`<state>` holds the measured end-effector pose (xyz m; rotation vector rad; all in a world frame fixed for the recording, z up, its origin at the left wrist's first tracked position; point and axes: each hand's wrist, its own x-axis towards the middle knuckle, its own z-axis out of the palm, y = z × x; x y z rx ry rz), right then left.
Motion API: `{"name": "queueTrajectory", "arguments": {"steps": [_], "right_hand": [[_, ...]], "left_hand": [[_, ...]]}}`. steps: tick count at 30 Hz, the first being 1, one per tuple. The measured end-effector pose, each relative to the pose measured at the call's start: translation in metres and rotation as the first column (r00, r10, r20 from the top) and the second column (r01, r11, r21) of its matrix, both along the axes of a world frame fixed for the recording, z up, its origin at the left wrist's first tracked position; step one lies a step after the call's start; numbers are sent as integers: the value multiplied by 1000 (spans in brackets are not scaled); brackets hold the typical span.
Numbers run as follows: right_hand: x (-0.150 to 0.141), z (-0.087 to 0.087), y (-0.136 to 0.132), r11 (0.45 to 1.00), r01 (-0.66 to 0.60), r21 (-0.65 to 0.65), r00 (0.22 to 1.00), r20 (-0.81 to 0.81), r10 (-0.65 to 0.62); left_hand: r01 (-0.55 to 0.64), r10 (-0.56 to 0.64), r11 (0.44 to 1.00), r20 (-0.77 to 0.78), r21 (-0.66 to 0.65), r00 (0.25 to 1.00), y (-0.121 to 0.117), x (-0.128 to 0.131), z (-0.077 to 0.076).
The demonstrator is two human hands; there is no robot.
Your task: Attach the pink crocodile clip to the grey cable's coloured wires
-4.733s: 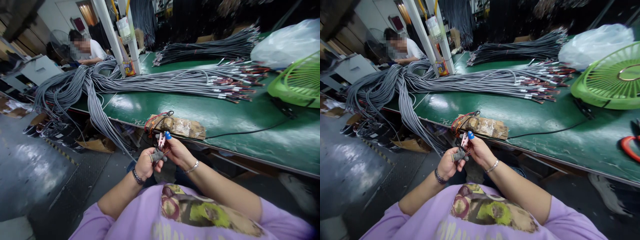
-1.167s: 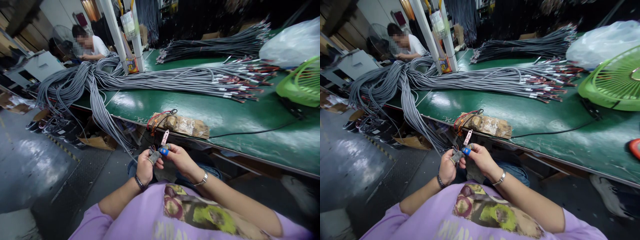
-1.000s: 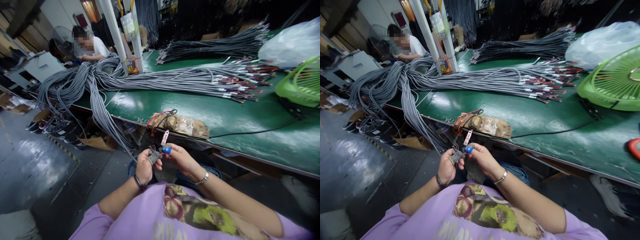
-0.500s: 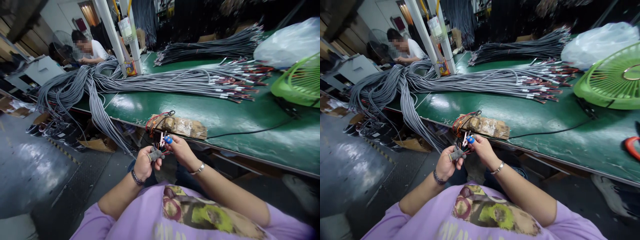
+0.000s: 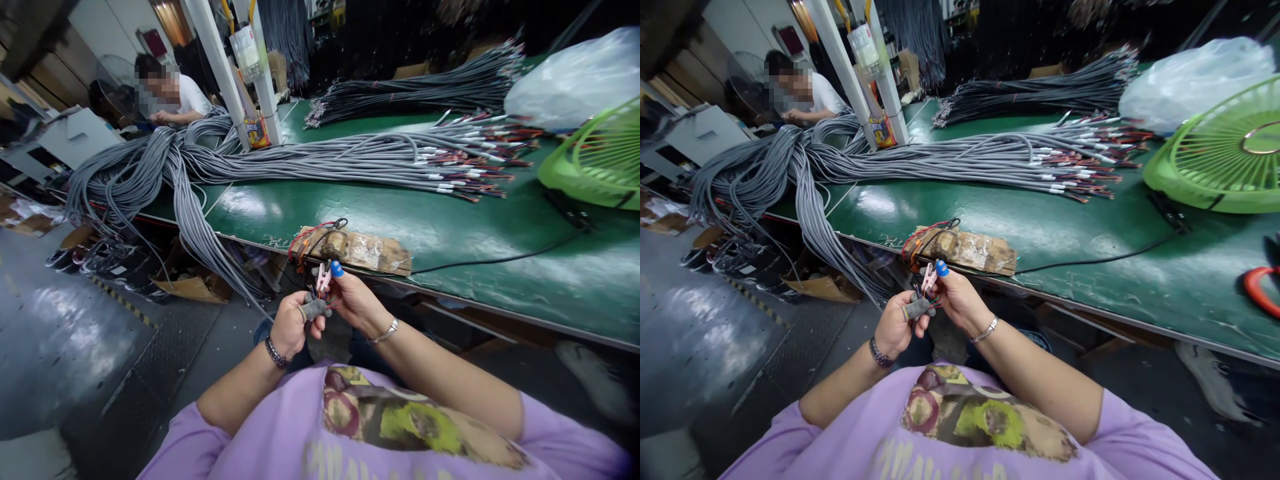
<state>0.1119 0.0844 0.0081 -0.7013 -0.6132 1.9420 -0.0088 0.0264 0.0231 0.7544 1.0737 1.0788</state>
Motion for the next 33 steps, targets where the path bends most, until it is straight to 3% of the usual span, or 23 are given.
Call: {"name": "queueTrajectory", "arguments": {"steps": [13,19,25,33], "right_hand": [[12,-1,-2,979,-173,-110,982,-99,162],[8,1,-3,997,-81,6,996,-30,81],[5,3,-1,989,-96,-114,992,-91,85],[2,1,-2,989,-61,-137,994,-95,48]], "left_hand": [[-38,38,999,-22,8,999,-16,-5,3],[-133,133,990,3,48,991,-14,0,10],[-161,160,984,19,70,987,-8,5,8],[-142,143,989,-24,44,989,-8,8,0]]}}
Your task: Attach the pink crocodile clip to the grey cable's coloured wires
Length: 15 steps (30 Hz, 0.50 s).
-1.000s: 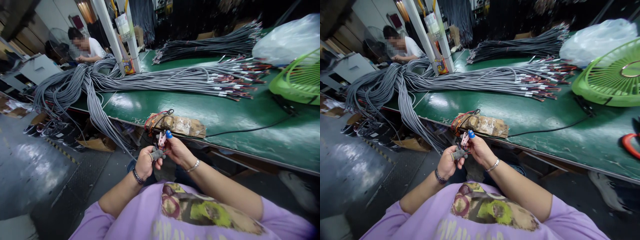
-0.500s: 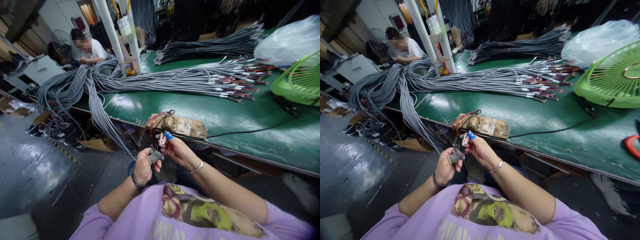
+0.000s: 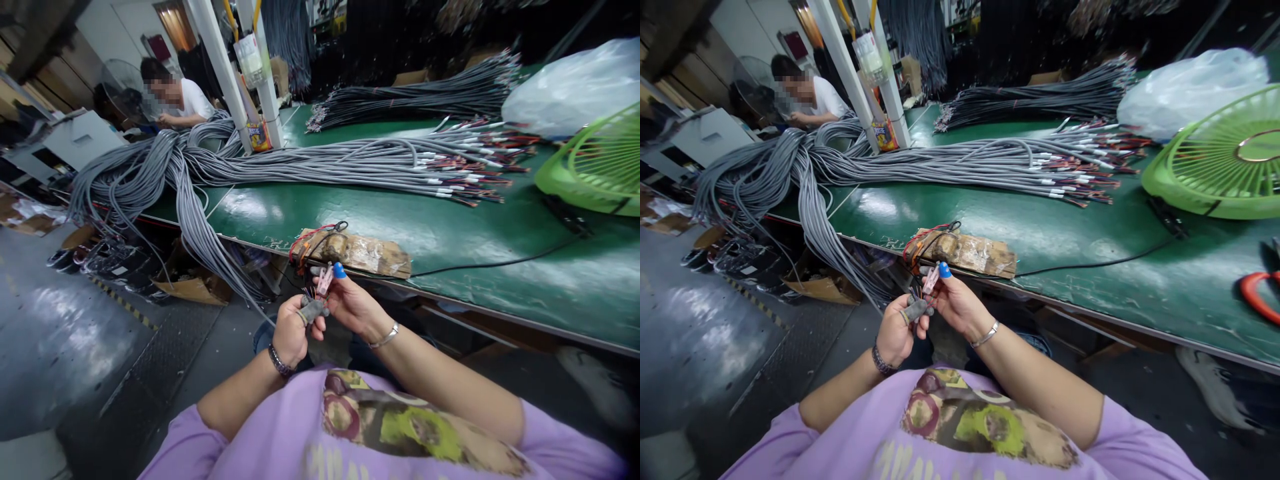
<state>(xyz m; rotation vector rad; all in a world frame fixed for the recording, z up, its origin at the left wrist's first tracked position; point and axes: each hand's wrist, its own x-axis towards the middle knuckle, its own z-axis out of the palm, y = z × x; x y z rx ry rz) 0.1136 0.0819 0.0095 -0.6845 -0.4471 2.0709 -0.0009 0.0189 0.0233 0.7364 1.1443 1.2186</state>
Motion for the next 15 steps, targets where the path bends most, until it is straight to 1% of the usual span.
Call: {"name": "queueTrajectory", "arguments": {"steps": [2,5,7,12,15], "right_hand": [[2,-1,-2,1000,-22,3,1000,-11,22],[5,-2,-3,996,-88,10,996,-28,88],[7,-2,-1,994,-104,11,994,-18,105],[8,1,2,997,-38,61,999,36,36],[8,1,-1,995,-39,89,998,47,34]], "left_hand": [[-6,6,1000,6,13,1000,-2,0,0],[-34,34,999,16,24,999,-7,-1,1],[-54,54,998,24,31,998,-10,-1,3],[-128,127,990,26,63,992,-12,-1,5],[-154,153,986,21,68,988,-11,0,4]]}}
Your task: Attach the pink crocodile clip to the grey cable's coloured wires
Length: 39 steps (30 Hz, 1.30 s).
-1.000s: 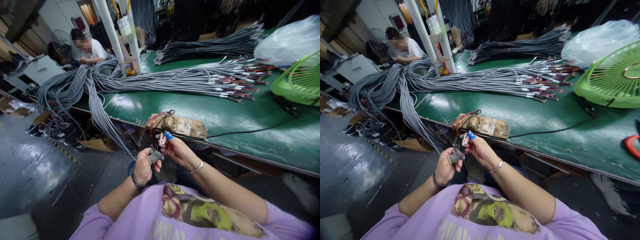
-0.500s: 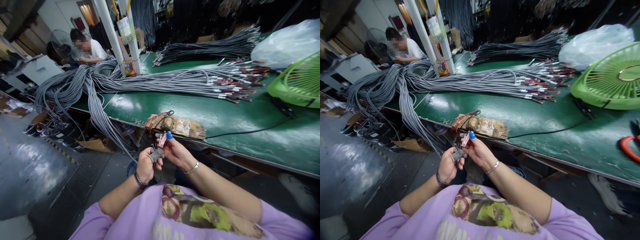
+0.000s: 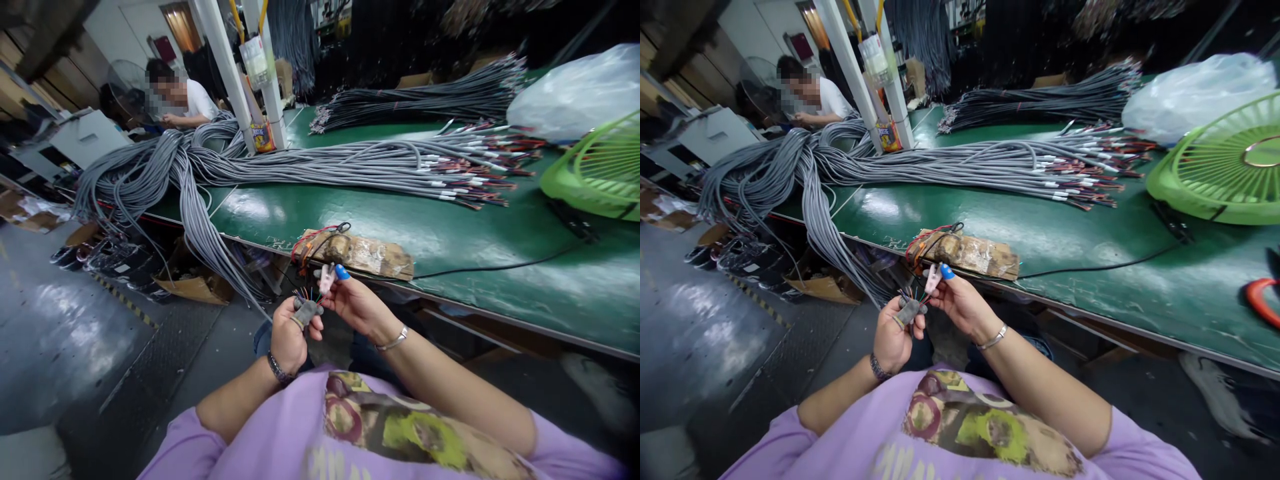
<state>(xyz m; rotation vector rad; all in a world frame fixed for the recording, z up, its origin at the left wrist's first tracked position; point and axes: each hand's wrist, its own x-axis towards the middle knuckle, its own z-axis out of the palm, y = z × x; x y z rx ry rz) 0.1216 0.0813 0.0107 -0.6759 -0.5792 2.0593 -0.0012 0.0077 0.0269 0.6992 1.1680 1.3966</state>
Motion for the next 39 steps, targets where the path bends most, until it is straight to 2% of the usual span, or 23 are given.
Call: {"name": "queueTrajectory", "arguments": {"steps": [5,18,21,23,26,29,34,39], "right_hand": [[-2,-2,-3,999,-5,51,999,43,3],[-7,0,0,998,31,-53,999,-8,-31],[-2,-1,-1,999,-40,-30,999,-4,40],[5,-1,-2,990,-138,-13,990,27,138],[17,-1,-2,961,-277,24,953,134,272],[25,1,-3,938,-337,83,915,265,305],[26,10,-2,876,-409,255,843,473,256],[24,20,-7,753,-515,409,752,638,167]], "left_hand": [[-3,2,1000,-12,-9,1000,3,2,-1],[30,-30,999,-16,-29,999,9,4,-6],[47,-48,999,-34,-21,998,7,3,-6],[51,-51,999,-45,-14,998,5,1,-7],[62,-63,998,-60,-17,996,1,-1,-11],[97,-97,995,-90,-7,991,-3,-4,-18],[184,-185,983,-171,-22,968,-8,-7,-23],[401,-428,901,-191,-165,883,-8,-9,-16]]}}
